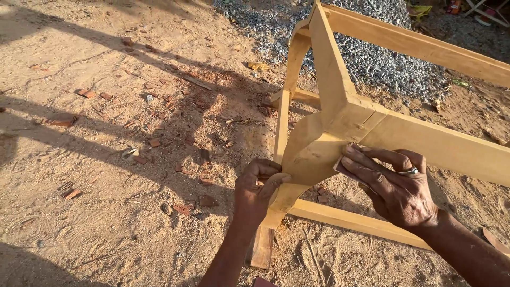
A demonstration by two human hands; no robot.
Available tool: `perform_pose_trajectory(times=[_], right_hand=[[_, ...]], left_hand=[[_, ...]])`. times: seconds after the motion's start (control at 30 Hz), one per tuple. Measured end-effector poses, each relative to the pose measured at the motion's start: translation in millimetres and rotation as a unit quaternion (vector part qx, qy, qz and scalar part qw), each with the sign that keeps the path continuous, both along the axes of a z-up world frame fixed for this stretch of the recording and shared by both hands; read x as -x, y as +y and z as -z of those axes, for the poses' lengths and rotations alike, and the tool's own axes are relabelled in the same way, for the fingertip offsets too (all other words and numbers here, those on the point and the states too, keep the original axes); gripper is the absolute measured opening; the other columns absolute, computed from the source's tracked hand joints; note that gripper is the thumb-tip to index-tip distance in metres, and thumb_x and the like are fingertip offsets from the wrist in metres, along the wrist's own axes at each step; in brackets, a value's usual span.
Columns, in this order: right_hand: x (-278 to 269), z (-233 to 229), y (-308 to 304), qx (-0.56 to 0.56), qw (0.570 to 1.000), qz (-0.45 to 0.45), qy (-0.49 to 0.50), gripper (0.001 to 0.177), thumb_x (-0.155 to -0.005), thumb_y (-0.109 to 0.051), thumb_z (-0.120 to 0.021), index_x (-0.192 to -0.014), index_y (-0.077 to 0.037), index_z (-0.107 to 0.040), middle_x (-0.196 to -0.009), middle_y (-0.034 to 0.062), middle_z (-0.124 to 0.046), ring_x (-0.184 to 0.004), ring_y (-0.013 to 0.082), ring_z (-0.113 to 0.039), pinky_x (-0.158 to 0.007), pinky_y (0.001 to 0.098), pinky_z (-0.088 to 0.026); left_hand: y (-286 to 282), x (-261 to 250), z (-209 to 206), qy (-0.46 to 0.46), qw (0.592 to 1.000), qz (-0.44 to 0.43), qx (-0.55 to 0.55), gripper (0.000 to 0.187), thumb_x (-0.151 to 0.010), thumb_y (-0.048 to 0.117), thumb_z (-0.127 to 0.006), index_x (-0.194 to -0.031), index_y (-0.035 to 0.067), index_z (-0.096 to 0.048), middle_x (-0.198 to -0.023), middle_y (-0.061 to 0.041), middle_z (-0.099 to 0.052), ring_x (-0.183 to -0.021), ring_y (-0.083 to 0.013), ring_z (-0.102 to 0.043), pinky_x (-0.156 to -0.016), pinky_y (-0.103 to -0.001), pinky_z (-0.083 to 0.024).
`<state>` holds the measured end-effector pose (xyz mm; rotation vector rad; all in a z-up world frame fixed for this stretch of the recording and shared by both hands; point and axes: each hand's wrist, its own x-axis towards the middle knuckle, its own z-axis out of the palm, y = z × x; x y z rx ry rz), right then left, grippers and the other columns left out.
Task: The recorder uses sandpaper to smooth the surface of a wooden furniture frame by hand.
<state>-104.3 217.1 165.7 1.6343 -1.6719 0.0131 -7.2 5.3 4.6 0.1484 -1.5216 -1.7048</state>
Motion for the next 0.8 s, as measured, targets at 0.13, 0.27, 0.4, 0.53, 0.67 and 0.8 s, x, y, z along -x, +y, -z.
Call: perform_pose_trajectory(times=[0.13, 0.27, 0.4, 0.53, 0.67, 0.8], right_hand=[[-25, -6, -36, -0.016, 0.999, 0.018, 0.028, 0.049, -0.093, -0.016, -0.072, -0.14, -0.019, -0.062, -0.145, -0.0003, -0.064, -0.133, 0.0156, -0.056, -0.106, 0.0392, -0.037], [-27, 1, -14, -0.034, 0.997, 0.052, 0.05, 0.058, -0.088, -0.014, -0.067, -0.145, -0.023, -0.059, -0.151, -0.0006, -0.061, -0.139, 0.0151, -0.052, -0.109, 0.0424, -0.039], [-31, 22, 60, -0.081, 0.963, 0.255, 0.009, 0.066, -0.086, -0.012, -0.064, -0.147, -0.036, -0.056, -0.148, -0.0083, -0.058, -0.139, 0.013, -0.05, -0.112, 0.0434, -0.04], [-20, 101, 142, -0.002, 0.958, 0.27, -0.096, 0.053, -0.089, -0.027, -0.065, -0.141, -0.033, -0.06, -0.141, -0.0084, -0.065, -0.134, 0.0156, -0.055, -0.109, 0.0464, -0.044], [-10, 212, 166, 0.123, 0.913, 0.275, -0.274, 0.038, -0.099, -0.031, -0.058, -0.137, -0.026, -0.062, -0.128, 0.0034, -0.073, -0.124, 0.0196, -0.065, -0.097, 0.0438, -0.059], [-24, 270, 138, 0.173, 0.864, 0.213, -0.423, 0.042, -0.1, -0.031, -0.05, -0.139, -0.022, -0.063, -0.123, 0.0128, -0.074, -0.114, 0.0233, -0.072, -0.084, 0.0413, -0.065]], left_hand=[[3, 2, 5, 0.0, 1.0, 0.011, -0.009, 0.023, -0.083, 0.021, -0.085, -0.092, 0.006, -0.07, -0.095, -0.005, -0.075, -0.082, -0.0114, -0.07, -0.07, -0.03, -0.061], [-2, -12, -9, -0.027, 0.999, -0.013, -0.02, 0.02, -0.089, 0.02, -0.079, -0.101, 0.006, -0.072, -0.099, -0.006, -0.074, -0.084, -0.0112, -0.067, -0.071, -0.03, -0.057], [-11, -39, -17, 0.077, 0.971, -0.172, 0.147, 0.016, -0.105, 0.02, -0.067, -0.112, 0.005, -0.066, -0.111, -0.007, -0.074, -0.1, -0.0172, -0.073, -0.088, -0.032, -0.06], [5, -49, -59, 0.086, 0.892, -0.294, 0.332, 0.018, -0.108, 0.017, -0.063, -0.121, 0.005, -0.06, -0.126, -0.01, -0.07, -0.117, -0.0244, -0.072, -0.1, -0.037, -0.06], [17, -19, -65, 0.083, 0.702, -0.237, 0.666, 0.055, -0.116, 0.035, -0.052, -0.159, 0.006, -0.035, -0.167, -0.013, -0.034, -0.158, -0.028, -0.034, -0.133, -0.043, -0.031], [12, 17, -86, -0.029, 0.49, -0.266, 0.83, 0.06, -0.119, 0.042, -0.033, -0.168, 0.009, -0.019, -0.176, -0.016, -0.009, -0.165, -0.0281, -0.011, -0.136, -0.042, -0.006]])
